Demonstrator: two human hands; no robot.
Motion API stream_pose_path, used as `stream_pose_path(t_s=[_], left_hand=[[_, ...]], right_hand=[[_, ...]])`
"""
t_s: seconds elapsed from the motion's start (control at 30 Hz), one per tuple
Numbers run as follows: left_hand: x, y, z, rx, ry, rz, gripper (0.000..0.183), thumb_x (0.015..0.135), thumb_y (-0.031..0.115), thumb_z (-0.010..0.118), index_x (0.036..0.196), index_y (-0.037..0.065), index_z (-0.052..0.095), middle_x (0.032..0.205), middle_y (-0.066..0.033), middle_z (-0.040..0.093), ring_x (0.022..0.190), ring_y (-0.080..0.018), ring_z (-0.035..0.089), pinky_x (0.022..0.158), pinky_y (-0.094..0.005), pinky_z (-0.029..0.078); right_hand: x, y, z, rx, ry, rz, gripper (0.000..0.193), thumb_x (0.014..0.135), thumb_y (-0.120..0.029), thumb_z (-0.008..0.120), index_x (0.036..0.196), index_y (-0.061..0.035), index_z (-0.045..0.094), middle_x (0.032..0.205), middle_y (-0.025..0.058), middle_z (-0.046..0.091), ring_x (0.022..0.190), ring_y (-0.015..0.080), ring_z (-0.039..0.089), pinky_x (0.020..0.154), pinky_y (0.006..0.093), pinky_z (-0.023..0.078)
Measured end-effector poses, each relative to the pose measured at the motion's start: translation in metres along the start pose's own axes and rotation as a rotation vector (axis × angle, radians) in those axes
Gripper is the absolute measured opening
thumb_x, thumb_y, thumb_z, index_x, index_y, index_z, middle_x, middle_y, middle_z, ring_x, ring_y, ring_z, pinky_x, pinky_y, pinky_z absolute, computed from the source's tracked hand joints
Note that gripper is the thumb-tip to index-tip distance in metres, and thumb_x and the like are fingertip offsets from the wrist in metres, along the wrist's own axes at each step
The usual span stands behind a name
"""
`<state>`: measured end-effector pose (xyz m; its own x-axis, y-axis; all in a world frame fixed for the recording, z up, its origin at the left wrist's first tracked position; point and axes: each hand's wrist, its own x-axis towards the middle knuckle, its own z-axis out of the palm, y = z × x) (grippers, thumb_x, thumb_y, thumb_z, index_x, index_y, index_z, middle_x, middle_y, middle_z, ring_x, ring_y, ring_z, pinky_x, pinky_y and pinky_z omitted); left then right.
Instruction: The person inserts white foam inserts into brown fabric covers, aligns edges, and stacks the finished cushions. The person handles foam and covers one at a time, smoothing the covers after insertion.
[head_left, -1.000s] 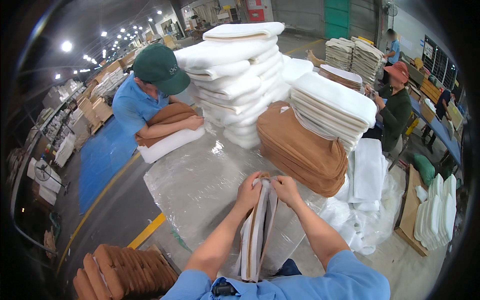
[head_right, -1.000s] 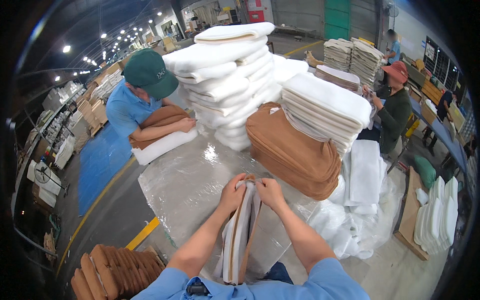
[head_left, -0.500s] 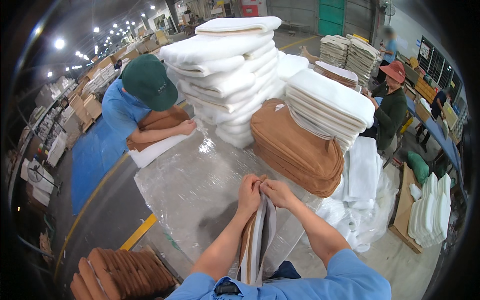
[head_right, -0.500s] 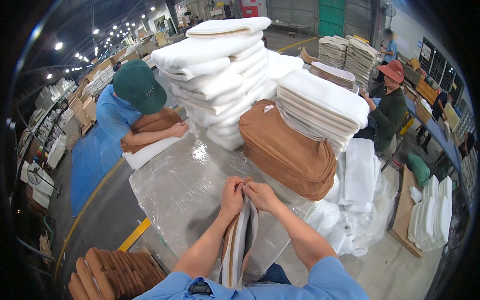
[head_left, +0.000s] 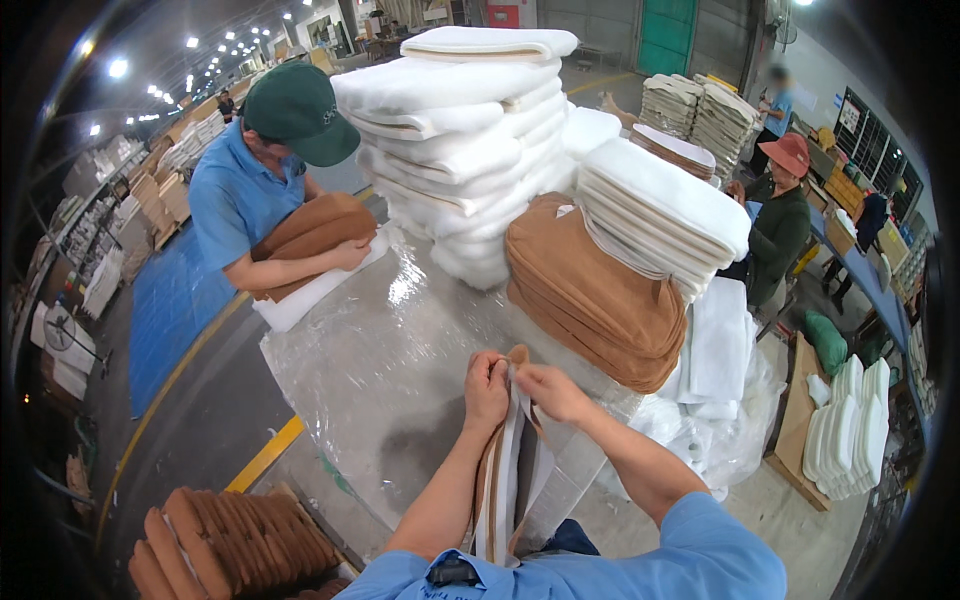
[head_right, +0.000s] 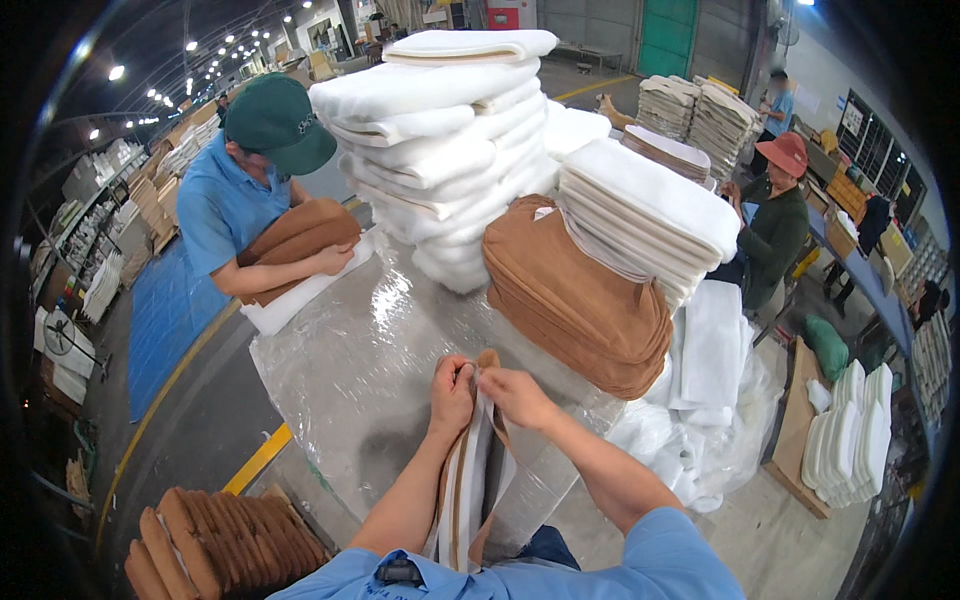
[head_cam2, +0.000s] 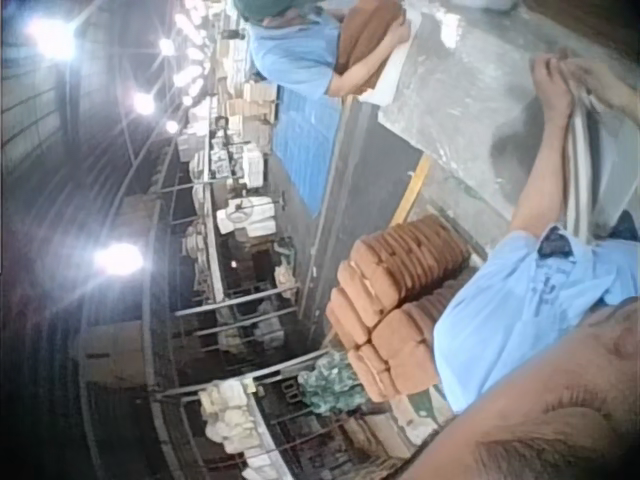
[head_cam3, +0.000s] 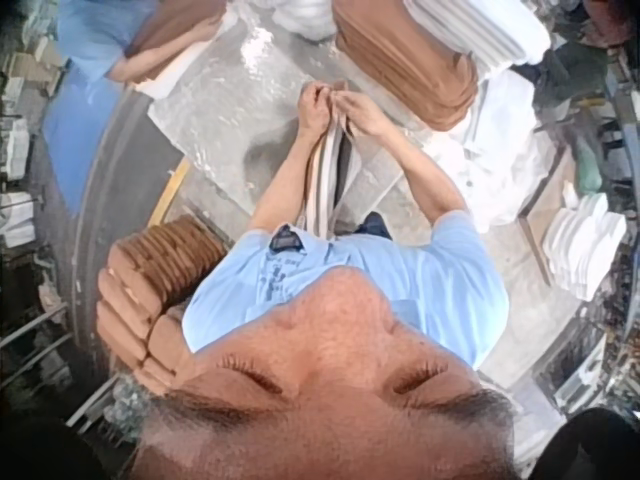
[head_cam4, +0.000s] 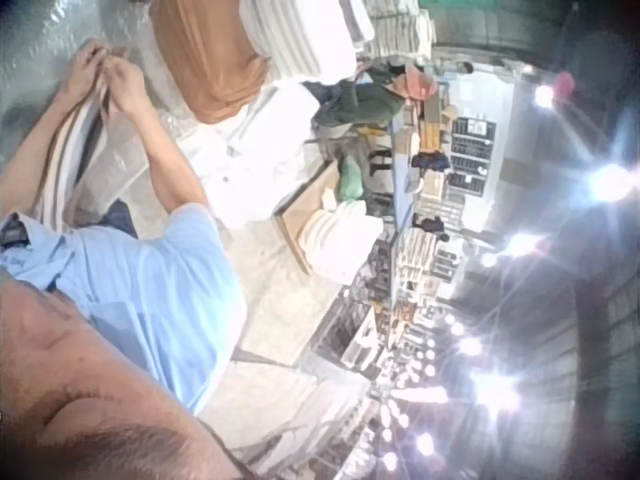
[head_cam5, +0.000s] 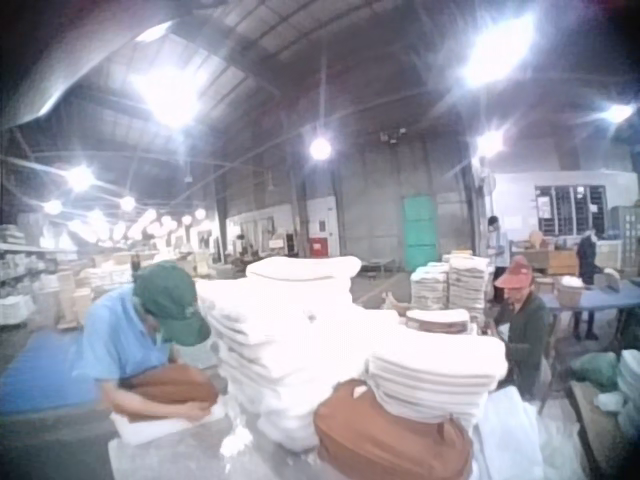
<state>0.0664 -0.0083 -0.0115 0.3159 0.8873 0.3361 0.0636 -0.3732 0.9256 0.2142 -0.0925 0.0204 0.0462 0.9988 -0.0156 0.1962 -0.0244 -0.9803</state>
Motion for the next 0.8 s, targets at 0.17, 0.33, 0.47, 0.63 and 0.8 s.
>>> stream_pose_path(t_s=[0.17,0.33,0.47,0.63,0.8], left_hand=[[0.000,0.006,-0.001,0.068,-0.030,-0.043,0.008,0.098,0.008,0.064,0.102,0.000,0.065,0.105,-0.0161,0.064,0.102,-0.0335,0.064,0.093,-0.0417,0.051],[0.003,0.012,-0.005,0.091,-0.036,0.001,0.011,0.099,0.009,0.063,0.104,0.000,0.066,0.107,-0.0164,0.065,0.103,-0.0337,0.064,0.094,-0.0420,0.051],[-0.007,0.012,-0.034,0.102,-0.030,-0.135,0.034,0.105,0.022,0.062,0.132,0.000,0.058,0.126,-0.0192,0.064,0.116,-0.0300,0.063,0.101,-0.0389,0.049],[-0.067,0.052,-0.065,-0.193,-0.161,-0.503,0.075,0.108,0.035,0.061,0.163,-0.001,0.025,0.146,-0.0223,0.055,0.133,-0.0281,0.055,0.111,-0.0378,0.045],[-0.044,0.061,-0.079,0.096,-0.174,-0.323,0.091,0.103,0.042,0.069,0.167,0.000,0.020,0.161,-0.0252,0.043,0.150,-0.0340,0.043,0.121,-0.0402,0.037]], right_hand=[[0.035,0.017,-0.012,0.359,0.457,0.013,0.030,0.111,-0.038,0.054,0.105,-0.0122,0.069,0.096,-0.0053,0.063,0.093,0.0076,0.056,0.080,0.0261,0.044],[0.060,0.041,0.017,0.416,0.237,0.080,0.026,0.105,-0.035,0.061,0.103,-0.0099,0.069,0.093,-0.0026,0.066,0.086,0.0092,0.057,0.076,0.0256,0.047],[0.072,0.039,0.025,0.276,0.236,0.039,0.026,0.102,-0.033,0.065,0.102,-0.0071,0.068,0.089,-0.0015,0.066,0.082,0.0095,0.057,0.074,0.0270,0.048],[0.065,0.046,0.023,0.155,0.308,0.034,0.029,0.098,-0.034,0.071,0.104,-0.0060,0.067,0.092,0.0004,0.066,0.086,0.0121,0.060,0.078,0.0300,0.050],[0.067,0.015,0.065,-0.055,0.355,0.071,0.039,0.095,-0.041,0.074,0.107,-0.0040,0.070,0.099,0.0066,0.075,0.091,0.0171,0.069,0.083,0.0347,0.054]])
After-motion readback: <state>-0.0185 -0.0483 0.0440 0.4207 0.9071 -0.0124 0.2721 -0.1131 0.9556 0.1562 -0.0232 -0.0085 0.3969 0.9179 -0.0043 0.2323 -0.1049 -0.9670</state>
